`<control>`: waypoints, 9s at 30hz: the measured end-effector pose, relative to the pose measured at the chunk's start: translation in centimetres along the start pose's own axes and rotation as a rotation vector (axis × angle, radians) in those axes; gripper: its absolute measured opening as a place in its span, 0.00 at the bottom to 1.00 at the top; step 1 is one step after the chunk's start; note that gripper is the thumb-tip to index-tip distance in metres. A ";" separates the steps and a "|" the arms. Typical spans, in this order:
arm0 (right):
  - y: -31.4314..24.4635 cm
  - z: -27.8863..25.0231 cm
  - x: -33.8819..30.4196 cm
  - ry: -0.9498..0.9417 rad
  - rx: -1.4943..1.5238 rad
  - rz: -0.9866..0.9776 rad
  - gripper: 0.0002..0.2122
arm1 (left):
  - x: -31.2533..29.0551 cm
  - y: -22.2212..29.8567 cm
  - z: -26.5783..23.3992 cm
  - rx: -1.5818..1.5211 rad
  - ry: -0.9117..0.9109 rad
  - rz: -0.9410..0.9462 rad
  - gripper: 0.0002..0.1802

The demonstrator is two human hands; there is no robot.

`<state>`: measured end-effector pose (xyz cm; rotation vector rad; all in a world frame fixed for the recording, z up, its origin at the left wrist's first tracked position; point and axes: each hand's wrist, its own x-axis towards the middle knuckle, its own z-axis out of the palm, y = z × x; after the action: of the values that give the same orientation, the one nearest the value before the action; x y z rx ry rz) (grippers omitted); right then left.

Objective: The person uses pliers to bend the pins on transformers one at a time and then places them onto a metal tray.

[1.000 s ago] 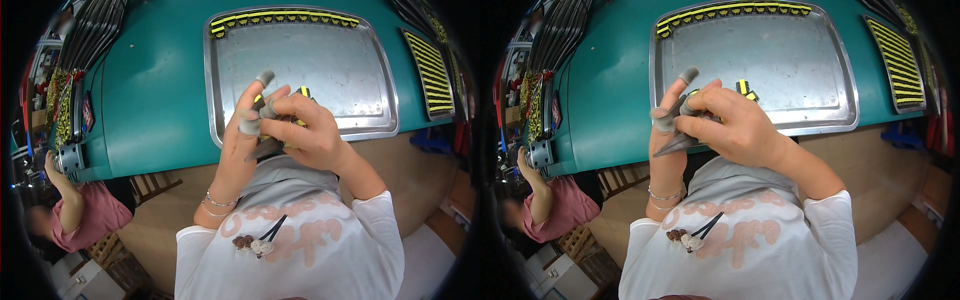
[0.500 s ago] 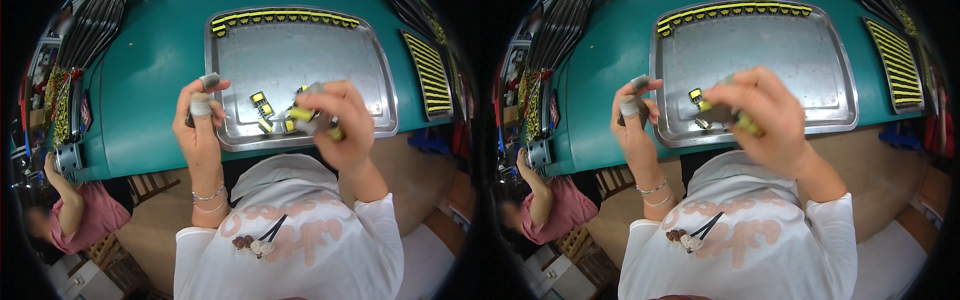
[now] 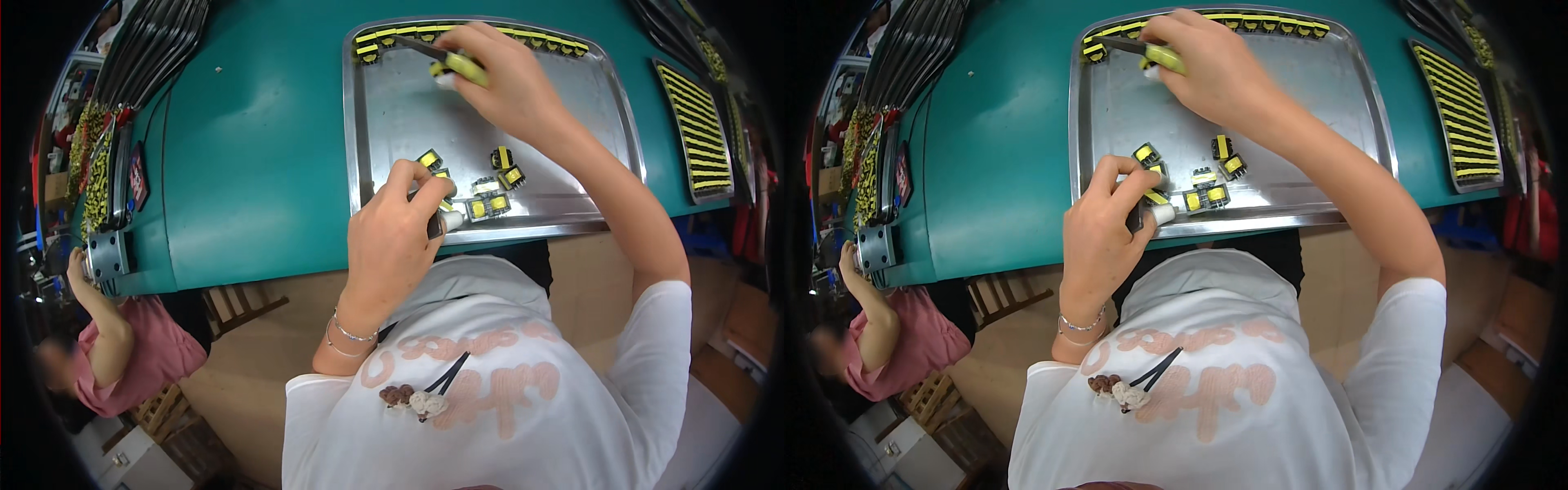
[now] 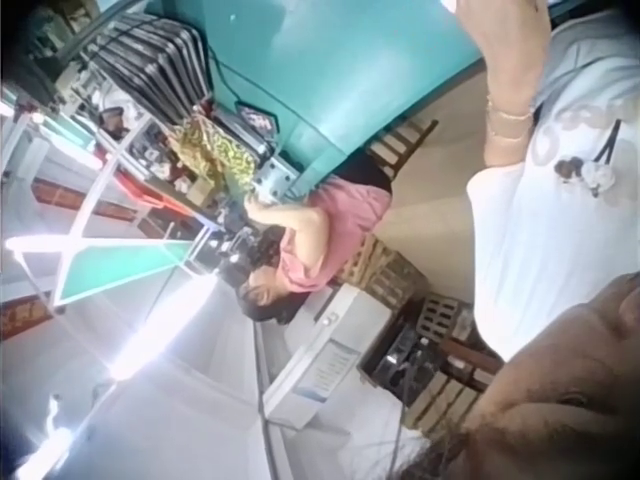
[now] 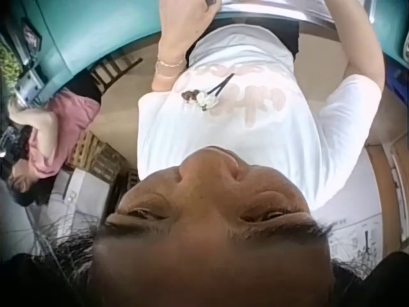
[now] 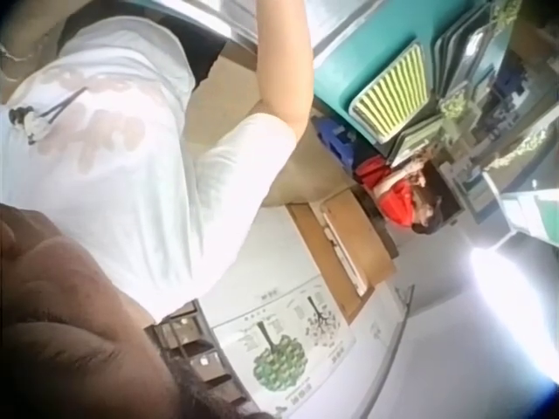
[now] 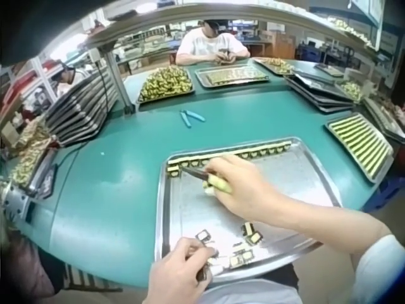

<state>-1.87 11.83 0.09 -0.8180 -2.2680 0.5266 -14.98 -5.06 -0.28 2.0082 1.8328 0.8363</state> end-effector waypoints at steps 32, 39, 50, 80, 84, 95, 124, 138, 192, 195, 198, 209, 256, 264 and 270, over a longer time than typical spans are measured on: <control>-0.1 8.2 4.7 0.054 -0.198 -0.070 0.12 | -2.8 -2.4 -1.8 -0.463 0.096 -0.072 0.19; 1.2 7.1 3.2 0.053 -0.228 -0.008 0.12 | -2.9 -1.4 -0.2 -0.987 0.119 -0.269 0.15; -1.5 6.0 3.1 0.129 -0.115 -0.010 0.05 | -3.7 -2.3 -1.9 -1.392 0.199 -0.300 0.17; -0.7 -6.7 -8.9 -0.097 0.113 -0.010 0.13 | 3.3 3.7 3.1 -1.314 0.229 -0.321 0.20; 0.5 -7.7 -9.6 -0.055 0.059 -0.037 0.13 | 4.0 5.6 4.2 -1.198 0.357 -0.294 0.21; 2.0 -9.8 -10.3 0.019 0.030 -0.072 0.14 | 5.1 7.6 5.8 -0.969 0.401 -0.158 0.19; 3.2 -10.0 -10.4 0.081 0.082 -0.033 0.12 | 5.9 8.2 6.6 -1.028 0.390 -0.250 0.18; 2.4 -9.5 -10.6 0.087 0.077 -0.035 0.13 | 5.5 8.2 6.4 -1.095 0.392 -0.243 0.19; -1.6 -4.4 -9.4 0.123 0.515 0.094 0.16 | 5.4 6.4 6.5 -1.413 0.164 -0.175 0.54; -1.4 -4.3 -9.7 0.083 0.517 0.086 0.16 | 5.3 6.2 6.4 -1.269 0.141 -0.114 0.53; -1.3 -3.8 -9.9 0.141 0.489 0.026 0.17 | 5.1 5.8 6.6 -1.286 0.085 -0.163 0.55; -0.3 -3.6 -9.4 0.138 0.251 -0.301 0.20 | 4.8 4.5 4.8 -1.361 -0.127 -0.253 0.39; -0.2 6.7 4.4 0.081 -0.233 0.024 0.07 | -0.3 -3.9 -1.1 -0.075 0.156 0.018 0.23; -0.3 4.1 2.0 0.056 -0.250 -0.052 0.11 | -1.0 -3.8 -0.7 -0.714 0.264 -0.165 0.17; -4.6 -0.2 -2.2 -0.230 0.035 0.079 0.10 | -0.6 -2.6 -1.8 -1.096 0.256 -0.378 0.19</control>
<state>-2.30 7.03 1.80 -0.8700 -2.4342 0.7276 -18.21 -5.60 -0.50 0.8715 1.2820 1.5471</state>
